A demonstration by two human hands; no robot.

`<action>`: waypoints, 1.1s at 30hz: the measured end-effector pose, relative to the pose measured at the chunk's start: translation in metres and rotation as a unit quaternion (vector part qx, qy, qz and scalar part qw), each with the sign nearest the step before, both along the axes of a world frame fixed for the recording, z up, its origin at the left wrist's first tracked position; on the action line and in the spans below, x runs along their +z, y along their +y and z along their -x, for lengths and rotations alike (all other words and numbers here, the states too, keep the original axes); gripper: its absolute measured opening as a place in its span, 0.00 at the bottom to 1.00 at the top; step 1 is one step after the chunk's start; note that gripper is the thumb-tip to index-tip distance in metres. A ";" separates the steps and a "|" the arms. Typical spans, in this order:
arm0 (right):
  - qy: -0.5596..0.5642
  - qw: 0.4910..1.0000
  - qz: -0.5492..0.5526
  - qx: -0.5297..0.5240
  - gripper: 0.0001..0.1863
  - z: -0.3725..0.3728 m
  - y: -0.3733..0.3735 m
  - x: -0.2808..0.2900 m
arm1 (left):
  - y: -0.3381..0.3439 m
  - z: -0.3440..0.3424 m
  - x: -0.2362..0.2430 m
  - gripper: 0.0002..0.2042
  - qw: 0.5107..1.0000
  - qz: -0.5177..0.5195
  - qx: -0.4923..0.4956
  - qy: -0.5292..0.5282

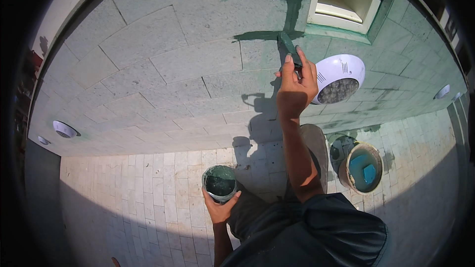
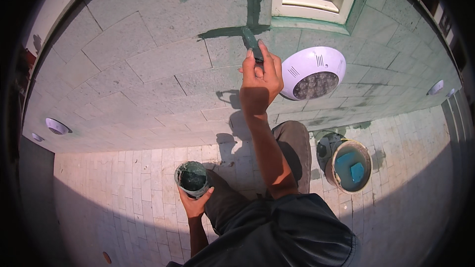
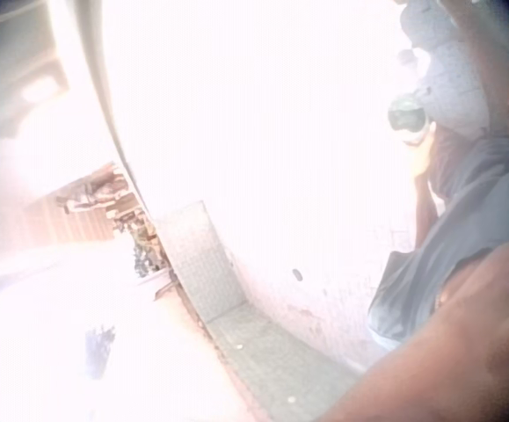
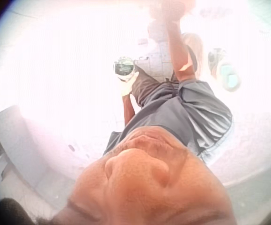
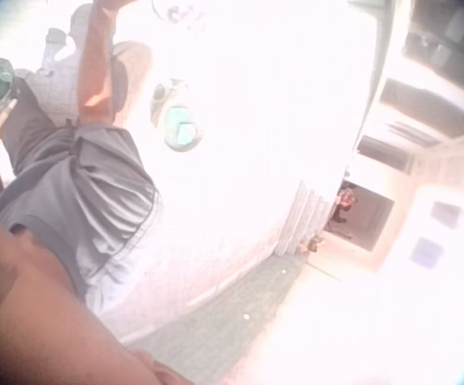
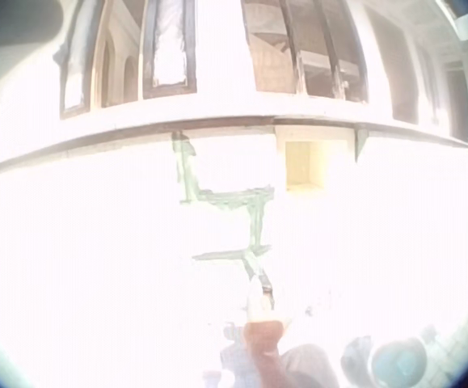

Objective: The person wipes a stone-tiled wall with a sponge, mixes a green paste in a container using a spatula, and applies the paste to the tile joints.

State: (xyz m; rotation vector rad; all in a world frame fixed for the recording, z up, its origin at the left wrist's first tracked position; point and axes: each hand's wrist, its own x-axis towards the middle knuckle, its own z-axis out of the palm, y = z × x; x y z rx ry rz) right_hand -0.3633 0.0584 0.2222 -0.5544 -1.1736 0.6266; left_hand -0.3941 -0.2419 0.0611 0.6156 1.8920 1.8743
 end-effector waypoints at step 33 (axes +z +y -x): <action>-0.406 0.860 -0.299 0.076 0.22 -0.013 0.005 -0.001 | 0.004 0.001 -0.022 0.48 0.999 -0.004 -0.041 0.036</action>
